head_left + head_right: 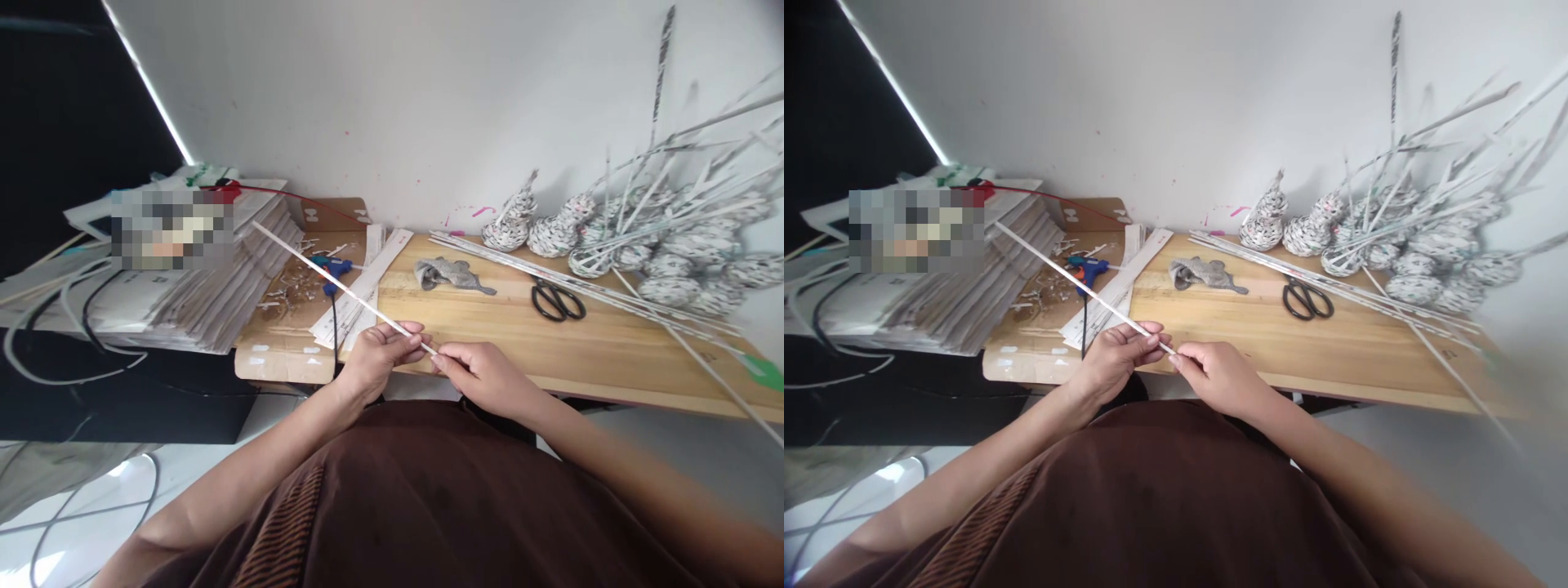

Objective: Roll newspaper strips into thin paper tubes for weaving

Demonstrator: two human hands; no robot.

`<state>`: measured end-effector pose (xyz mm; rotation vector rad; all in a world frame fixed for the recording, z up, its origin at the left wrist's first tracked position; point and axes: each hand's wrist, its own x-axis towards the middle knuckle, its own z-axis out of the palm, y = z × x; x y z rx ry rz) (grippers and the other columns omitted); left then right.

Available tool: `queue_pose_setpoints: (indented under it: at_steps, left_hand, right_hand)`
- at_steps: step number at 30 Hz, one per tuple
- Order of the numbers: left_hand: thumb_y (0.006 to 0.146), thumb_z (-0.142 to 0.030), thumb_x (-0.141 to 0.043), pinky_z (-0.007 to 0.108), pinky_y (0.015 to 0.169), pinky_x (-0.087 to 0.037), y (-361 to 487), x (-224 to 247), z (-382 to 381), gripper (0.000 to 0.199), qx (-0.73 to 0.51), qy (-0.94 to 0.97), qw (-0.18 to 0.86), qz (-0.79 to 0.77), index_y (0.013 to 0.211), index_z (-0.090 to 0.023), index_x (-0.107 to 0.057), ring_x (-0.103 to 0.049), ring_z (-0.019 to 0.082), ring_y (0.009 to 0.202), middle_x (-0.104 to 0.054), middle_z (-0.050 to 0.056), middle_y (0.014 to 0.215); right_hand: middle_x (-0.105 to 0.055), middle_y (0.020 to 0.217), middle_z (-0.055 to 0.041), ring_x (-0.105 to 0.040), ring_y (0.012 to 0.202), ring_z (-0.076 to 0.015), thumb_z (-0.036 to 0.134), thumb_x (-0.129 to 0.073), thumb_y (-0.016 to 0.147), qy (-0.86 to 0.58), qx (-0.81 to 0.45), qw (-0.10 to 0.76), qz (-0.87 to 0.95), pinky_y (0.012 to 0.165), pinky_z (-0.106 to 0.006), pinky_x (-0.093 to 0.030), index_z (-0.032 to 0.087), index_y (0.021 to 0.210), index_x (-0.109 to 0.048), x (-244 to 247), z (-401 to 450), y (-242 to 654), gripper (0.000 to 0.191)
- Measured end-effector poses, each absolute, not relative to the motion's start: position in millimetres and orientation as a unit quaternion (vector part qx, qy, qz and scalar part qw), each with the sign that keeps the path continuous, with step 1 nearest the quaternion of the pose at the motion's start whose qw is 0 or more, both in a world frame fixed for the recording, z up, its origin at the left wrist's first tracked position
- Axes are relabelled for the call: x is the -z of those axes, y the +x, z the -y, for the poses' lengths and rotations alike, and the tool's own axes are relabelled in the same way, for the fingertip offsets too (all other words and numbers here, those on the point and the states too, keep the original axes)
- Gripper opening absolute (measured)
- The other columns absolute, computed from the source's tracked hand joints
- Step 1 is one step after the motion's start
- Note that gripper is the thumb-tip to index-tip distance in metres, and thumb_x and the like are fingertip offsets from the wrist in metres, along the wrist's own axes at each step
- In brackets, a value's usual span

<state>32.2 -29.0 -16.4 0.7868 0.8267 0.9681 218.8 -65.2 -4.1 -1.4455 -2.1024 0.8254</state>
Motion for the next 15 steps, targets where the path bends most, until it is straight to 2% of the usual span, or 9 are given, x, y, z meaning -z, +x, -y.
queue_pose_setpoints:
  at_steps: [8,12,15]
  left_hand:
    - [0.066,-0.025,-0.083,0.023,0.067,-0.056,25.2,16.1,23.5,0.026,-0.453,0.362,0.703,-0.412,0.086,-0.012,-0.071,-0.070,0.015,0.074,-0.074,0.008,0.084]
    - [0.064,-0.030,-0.084,0.015,0.048,-0.044,28.6,19.1,25.1,0.027,-0.435,0.402,0.688,-0.419,0.081,-0.012,-0.074,-0.065,0.011,0.066,-0.072,0.006,0.077]
    - [0.061,-0.030,-0.085,0.014,0.049,-0.044,29.6,20.7,27.0,0.027,-0.448,0.398,0.683,-0.417,0.079,-0.012,-0.075,-0.059,0.007,0.060,-0.068,0.003,0.069]
  right_hand:
    - [-0.057,0.063,0.0014,-0.050,0.057,-0.0131,0.042,-0.039,0.098,-0.529,-0.297,0.205,0.768,0.056,-0.026,-0.029,0.021,0.077,-0.057,6.1,65.3,220.2,0.035]
    - [-0.058,0.065,-0.0001,-0.051,0.058,-0.0138,0.043,-0.037,0.098,-0.523,-0.256,0.230,0.779,0.057,-0.026,-0.029,0.020,0.078,-0.054,4.4,62.6,211.0,0.035]
    - [-0.062,0.071,-0.0016,-0.053,0.062,-0.0144,0.039,-0.036,0.099,-0.512,-0.256,0.240,0.784,0.060,-0.026,-0.031,0.020,0.082,-0.056,3.1,60.5,207.5,0.031]
